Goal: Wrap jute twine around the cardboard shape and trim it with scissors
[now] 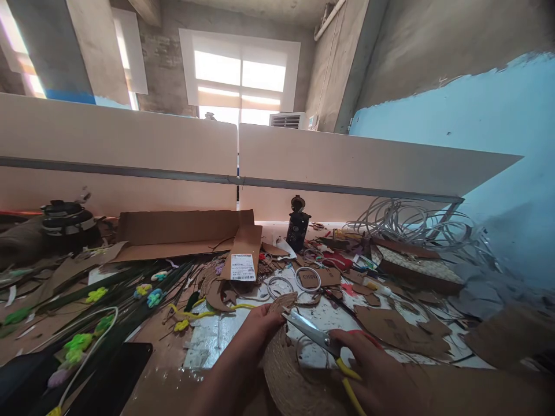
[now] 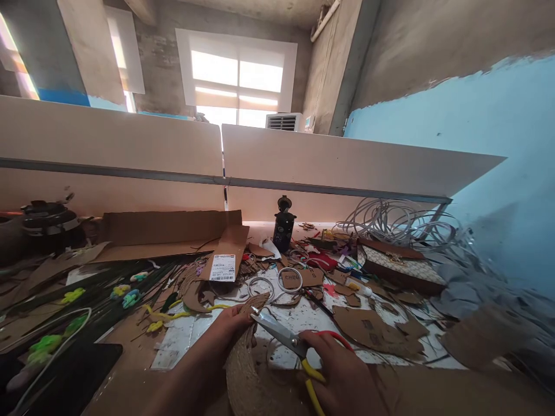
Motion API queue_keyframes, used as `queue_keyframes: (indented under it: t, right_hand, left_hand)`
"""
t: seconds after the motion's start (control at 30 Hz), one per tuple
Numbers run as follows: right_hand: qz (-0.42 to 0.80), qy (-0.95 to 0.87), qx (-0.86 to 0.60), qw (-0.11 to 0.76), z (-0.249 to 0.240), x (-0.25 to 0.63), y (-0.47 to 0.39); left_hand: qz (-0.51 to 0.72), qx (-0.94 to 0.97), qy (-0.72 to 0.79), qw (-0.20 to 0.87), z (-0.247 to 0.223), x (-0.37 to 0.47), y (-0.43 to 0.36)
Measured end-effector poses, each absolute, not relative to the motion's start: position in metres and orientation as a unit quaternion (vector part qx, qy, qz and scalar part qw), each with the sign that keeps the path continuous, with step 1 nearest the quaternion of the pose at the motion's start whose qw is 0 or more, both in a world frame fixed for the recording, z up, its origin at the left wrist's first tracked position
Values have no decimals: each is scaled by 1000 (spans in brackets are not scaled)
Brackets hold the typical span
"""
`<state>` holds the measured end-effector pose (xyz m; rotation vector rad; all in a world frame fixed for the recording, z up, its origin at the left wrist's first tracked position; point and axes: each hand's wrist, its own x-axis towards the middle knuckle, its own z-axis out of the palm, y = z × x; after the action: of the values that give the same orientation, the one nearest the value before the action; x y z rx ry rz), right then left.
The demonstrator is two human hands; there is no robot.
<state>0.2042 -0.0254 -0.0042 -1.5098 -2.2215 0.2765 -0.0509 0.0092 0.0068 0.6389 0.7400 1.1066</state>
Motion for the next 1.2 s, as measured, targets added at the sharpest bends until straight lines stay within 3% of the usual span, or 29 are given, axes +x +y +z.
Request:
queue_keyframes:
  t: [0.3, 0.73, 0.97, 1.2]
  right_hand:
    - [36, -801, -539, 259, -20, 206, -24]
    - [104, -804, -548, 208, -3, 199, -24]
    - [133, -774, -569, 243, -13, 200, -26]
    - [243, -751, -538, 296, 13, 198, -30]
  left_hand:
    - [499, 303, 337, 739, -3, -55, 15]
    - [491, 311, 352, 734, 7, -50, 10]
    - [489, 314, 339, 740, -2, -55, 13]
    - [466, 321, 366, 739, 3, -56, 17]
